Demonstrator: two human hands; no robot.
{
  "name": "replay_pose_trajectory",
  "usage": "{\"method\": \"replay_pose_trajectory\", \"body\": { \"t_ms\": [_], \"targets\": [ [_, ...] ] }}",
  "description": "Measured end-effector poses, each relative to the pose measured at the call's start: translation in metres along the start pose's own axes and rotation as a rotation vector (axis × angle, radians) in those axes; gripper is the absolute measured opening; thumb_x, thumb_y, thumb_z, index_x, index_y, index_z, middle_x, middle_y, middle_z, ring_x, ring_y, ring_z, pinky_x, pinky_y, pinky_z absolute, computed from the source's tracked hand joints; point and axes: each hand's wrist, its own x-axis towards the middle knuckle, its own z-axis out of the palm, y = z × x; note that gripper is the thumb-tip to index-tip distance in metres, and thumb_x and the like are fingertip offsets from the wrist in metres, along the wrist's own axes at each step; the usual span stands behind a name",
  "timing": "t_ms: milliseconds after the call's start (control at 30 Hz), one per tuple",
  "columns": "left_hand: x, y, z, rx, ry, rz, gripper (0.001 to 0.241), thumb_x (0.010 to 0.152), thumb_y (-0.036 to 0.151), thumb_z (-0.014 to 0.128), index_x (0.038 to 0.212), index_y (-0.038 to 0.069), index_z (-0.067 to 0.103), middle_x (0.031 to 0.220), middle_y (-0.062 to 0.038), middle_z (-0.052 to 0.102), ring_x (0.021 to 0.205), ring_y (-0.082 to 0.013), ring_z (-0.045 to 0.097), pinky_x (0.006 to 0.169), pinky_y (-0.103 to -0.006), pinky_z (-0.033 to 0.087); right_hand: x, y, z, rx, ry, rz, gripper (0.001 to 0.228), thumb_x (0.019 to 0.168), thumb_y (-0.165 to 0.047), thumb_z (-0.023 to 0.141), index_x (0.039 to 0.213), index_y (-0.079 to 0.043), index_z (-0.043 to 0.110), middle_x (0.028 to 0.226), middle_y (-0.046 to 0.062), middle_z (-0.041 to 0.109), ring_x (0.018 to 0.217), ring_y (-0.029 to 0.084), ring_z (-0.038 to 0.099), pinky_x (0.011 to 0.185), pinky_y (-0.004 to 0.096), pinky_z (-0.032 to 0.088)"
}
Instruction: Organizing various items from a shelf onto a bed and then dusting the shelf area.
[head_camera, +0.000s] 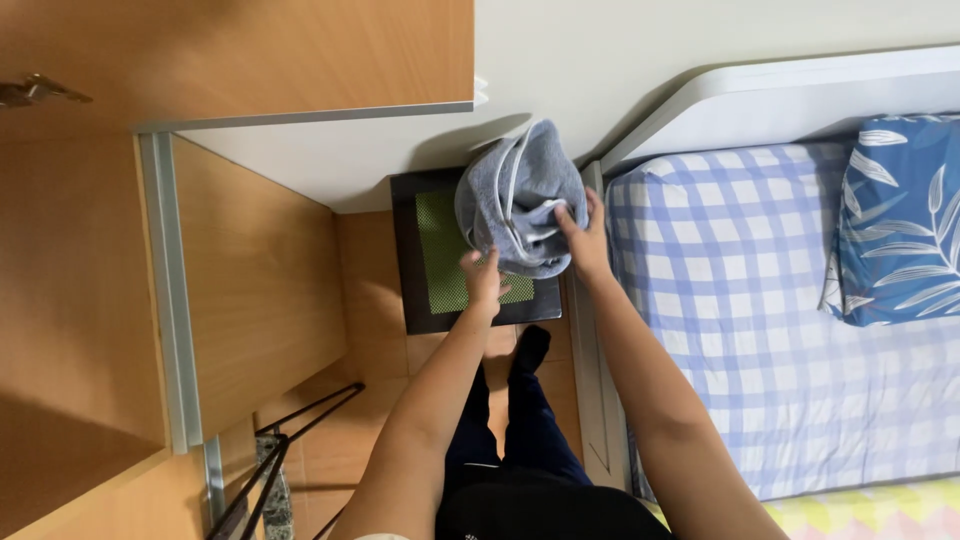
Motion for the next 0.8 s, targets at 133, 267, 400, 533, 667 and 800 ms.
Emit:
{"method": "replay_pose_trajectory", "body": {
  "t_ms": [133, 267, 400, 533, 667, 800],
  "targets": [
    [0.046, 0.000, -0.002, 0.225, 0.132, 0.382, 0.077, 0.087, 0.027, 0.071, 0.153, 0.011, 0.036, 0.155, -0.018, 0.027, 0.136, -0.0398, 0.038, 0.107, -0.0578, 0.040, 0.000, -0.021, -0.002, 0.157, -0.016, 0.615, 0.057, 0.097, -0.038, 0.063, 0.143, -0.007, 0.051, 0.129, 0.008, 0.064, 0.112, 0.023, 0.065, 0.084, 0.043, 0.058],
    [0.087, 0.019, 0.003, 0.198, -0.186, 0.693, 0.059, 0.088, 0.010, 0.065, 0.145, -0.001, 0.052, 0.153, -0.022, 0.046, 0.138, -0.0370, 0.047, 0.113, -0.0419, 0.038, 0.028, -0.030, -0.010, 0.387, -0.088, 0.564, 0.059, 0.100, -0.044, 0.059, 0.142, -0.004, 0.052, 0.129, 0.014, 0.066, 0.111, 0.029, 0.067, 0.085, 0.047, 0.058],
    [0.057, 0.068, 0.024, 0.259, -0.220, 0.848, 0.040, 0.088, 0.004, 0.063, 0.127, -0.001, 0.058, 0.147, -0.019, 0.054, 0.135, -0.0334, 0.053, 0.113, -0.0390, 0.040, 0.056, -0.055, -0.012, 0.660, -0.210, 0.446, 0.057, 0.103, -0.040, 0.062, 0.145, -0.003, 0.049, 0.138, 0.016, 0.063, 0.123, 0.031, 0.065, 0.099, 0.047, 0.059],
    [0.042, 0.059, 0.046, 0.472, 0.025, 1.129, 0.029, 0.090, 0.004, 0.065, 0.118, 0.000, 0.060, 0.143, -0.022, 0.056, 0.136, -0.0363, 0.053, 0.117, -0.0404, 0.039, 0.070, -0.044, -0.011, 0.501, -0.160, 0.480, 0.057, 0.095, -0.037, 0.062, 0.144, -0.016, 0.043, 0.136, 0.008, 0.057, 0.120, 0.026, 0.061, 0.090, 0.050, 0.057],
    [0.042, 0.056, 0.059, 0.494, 0.137, 1.014, 0.039, 0.090, 0.012, 0.068, 0.125, 0.003, 0.054, 0.135, -0.021, 0.058, 0.128, -0.0377, 0.057, 0.109, -0.0419, 0.044, 0.070, -0.012, -0.022, 0.513, 0.001, 0.485, 0.053, 0.102, -0.030, 0.066, 0.146, -0.014, 0.041, 0.143, 0.010, 0.056, 0.129, 0.028, 0.060, 0.101, 0.052, 0.057],
    [0.042, 0.061, 0.057, 0.493, 0.121, 0.906, 0.057, 0.091, 0.021, 0.072, 0.139, 0.002, 0.047, 0.129, -0.023, 0.061, 0.118, -0.0394, 0.062, 0.100, -0.0437, 0.049, 0.059, -0.001, -0.028, 0.495, -0.032, 0.486, 0.048, 0.103, -0.036, 0.059, 0.144, -0.015, 0.048, 0.134, 0.007, 0.062, 0.119, 0.026, 0.064, 0.088, 0.050, 0.059]
  ]
}}
